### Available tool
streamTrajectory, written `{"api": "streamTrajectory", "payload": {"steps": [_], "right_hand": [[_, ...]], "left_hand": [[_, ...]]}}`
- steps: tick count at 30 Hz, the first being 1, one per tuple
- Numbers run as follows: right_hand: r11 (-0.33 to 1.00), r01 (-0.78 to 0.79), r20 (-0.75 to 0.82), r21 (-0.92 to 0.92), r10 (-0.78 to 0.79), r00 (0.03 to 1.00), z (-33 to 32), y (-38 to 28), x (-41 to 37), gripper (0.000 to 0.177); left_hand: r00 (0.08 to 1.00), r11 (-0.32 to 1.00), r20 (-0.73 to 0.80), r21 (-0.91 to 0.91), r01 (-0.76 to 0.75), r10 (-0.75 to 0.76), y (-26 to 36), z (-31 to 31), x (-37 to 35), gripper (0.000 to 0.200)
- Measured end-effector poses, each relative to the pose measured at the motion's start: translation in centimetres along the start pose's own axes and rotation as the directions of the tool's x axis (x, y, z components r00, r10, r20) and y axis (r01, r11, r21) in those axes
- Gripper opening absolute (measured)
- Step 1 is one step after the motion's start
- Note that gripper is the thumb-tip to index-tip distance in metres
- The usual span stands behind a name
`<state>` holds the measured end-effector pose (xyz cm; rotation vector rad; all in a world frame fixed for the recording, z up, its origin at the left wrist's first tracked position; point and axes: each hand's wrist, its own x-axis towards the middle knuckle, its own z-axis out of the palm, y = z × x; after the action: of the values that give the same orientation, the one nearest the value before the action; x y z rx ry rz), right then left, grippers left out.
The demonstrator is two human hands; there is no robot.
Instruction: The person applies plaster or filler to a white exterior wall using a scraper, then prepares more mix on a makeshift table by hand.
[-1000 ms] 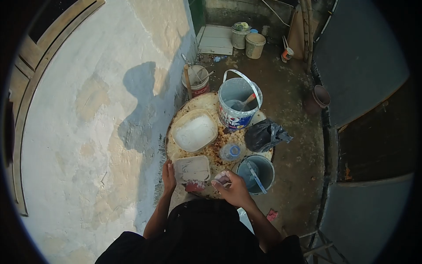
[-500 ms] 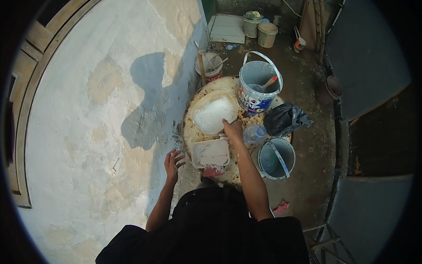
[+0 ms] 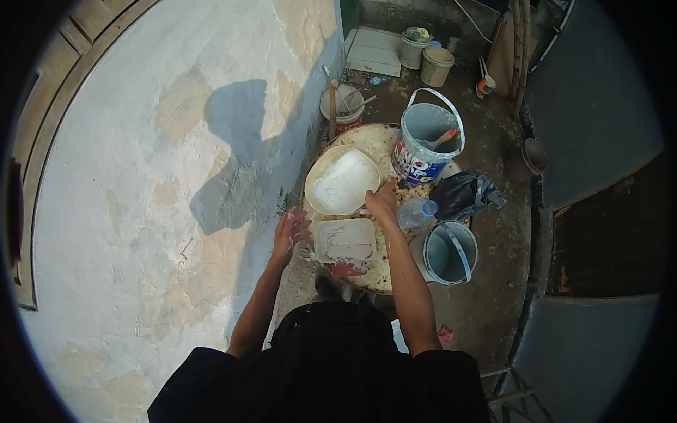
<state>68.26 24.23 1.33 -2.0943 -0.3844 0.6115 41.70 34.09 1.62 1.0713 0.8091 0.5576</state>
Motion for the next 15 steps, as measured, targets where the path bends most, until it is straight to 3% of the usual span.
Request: {"api": "streamTrajectory", "payload": {"steps": [2, 4, 6, 9, 11, 15], "right_hand": [[0.997, 0.078, -0.012, -0.017, -0.079, 0.997, 0.3, 0.9, 0.0, 0.085], [0.997, 0.068, 0.005, 0.025, -0.069, 0.998, -0.5, -0.3, -1.6, 0.079], [0.992, -0.037, 0.055, 0.123, 0.03, 0.998, -2.8, -4.8, -5.6, 0.065], [0.859, -0.212, 0.309, 0.465, 0.067, 0.949, -3.2, -4.2, -7.1, 0.081], [0.837, -0.231, 0.362, 0.496, 0.043, 0.931, -3.4, -3.9, -8.7, 0.09], [0.824, -0.292, 0.438, 0.486, 0.06, 0.897, -5.0, -4.7, -11.8, 0.103]], "left_hand": [[1.0, 0.998, 0.009, -0.058, 0.014, -0.013, 1.8, 1.4, 1.0, 0.058], [0.999, 0.999, 0.016, 0.002, 0.048, -0.048, 2.9, 2.0, 1.6, 0.062], [0.997, 0.997, 0.051, -0.037, 0.067, -0.065, 3.7, 2.3, 1.4, 0.066], [0.982, 0.97, 0.19, -0.231, 0.071, -0.026, 4.3, 2.4, 0.7, 0.069], [0.943, 0.935, 0.329, -0.348, 0.075, 0.047, 4.2, 2.3, 0.4, 0.07], [0.964, 0.986, 0.262, -0.166, 0.0, 0.044, 4.7, 2.4, -1.5, 0.071]]}}
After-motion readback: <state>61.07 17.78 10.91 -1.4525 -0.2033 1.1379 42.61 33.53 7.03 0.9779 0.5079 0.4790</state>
